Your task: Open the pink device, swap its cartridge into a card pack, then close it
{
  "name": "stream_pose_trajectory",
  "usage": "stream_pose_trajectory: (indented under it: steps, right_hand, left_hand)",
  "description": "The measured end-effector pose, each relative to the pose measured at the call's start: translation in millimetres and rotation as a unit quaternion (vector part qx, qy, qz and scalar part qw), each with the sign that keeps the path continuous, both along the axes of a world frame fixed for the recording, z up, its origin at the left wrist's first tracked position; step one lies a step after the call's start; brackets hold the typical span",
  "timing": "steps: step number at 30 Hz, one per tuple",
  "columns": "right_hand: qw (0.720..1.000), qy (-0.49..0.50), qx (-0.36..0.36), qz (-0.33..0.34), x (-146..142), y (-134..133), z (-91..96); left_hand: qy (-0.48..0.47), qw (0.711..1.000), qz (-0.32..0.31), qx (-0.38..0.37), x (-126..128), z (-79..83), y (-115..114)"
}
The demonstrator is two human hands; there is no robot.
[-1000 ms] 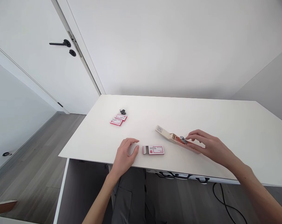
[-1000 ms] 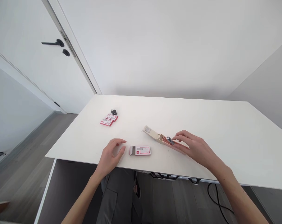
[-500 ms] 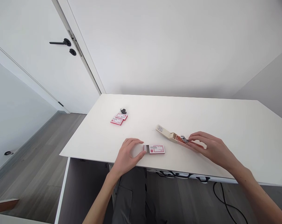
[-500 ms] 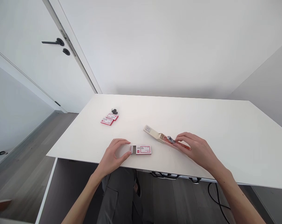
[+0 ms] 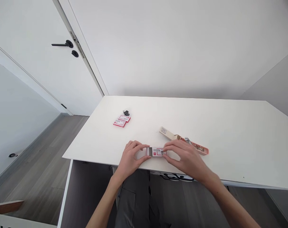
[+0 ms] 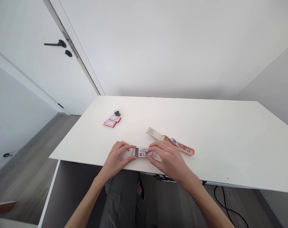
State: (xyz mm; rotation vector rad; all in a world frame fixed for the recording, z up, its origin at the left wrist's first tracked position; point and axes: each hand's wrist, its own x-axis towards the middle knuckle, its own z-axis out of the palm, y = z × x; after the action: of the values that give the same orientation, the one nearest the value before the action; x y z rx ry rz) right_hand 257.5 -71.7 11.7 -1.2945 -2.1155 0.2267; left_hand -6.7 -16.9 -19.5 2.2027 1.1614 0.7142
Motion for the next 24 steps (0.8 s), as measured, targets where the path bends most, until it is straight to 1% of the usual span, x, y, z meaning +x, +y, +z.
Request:
stream_pose_trajectory:
  steps: [2,5,8,12,16,19,24]
  right_hand:
    - [1.000,0.011,-0.019,0.007,-17,8,-6.1]
    - [0.999,0.018,-0.035,0.002,-34,15,-11.6]
    - [0.999,0.018,-0.034,-0.010,-43,19,-15.1]
    - [0.999,0.014,-0.033,-0.033,-47,20,-19.1]
    - [0.998,0.011,-0.054,-0.021,-39,14,-19.0]
    - [0.998,0.011,-0.068,-0.004,-23,6,-18.7]
    - [0.997,-0.007,-0.073,-0.024,9,-9,-28.2]
  left_hand:
    - [-0.007,1.000,-0.010,-0.016,-1,2.5,-1]
    - [-0.015,1.000,-0.016,-0.023,-3,4.5,-1]
    - [-0.017,1.000,-0.008,-0.023,-4,4.7,-2]
    - [-0.024,0.999,-0.003,-0.026,-4,4.5,-3]
    - [-0.029,0.999,-0.003,-0.032,-4,3.7,-3]
    - [-0.028,0.999,-0.001,-0.036,-3,3.2,-3]
    - [-0.020,1.000,-0.008,-0.023,-2,1.9,-2]
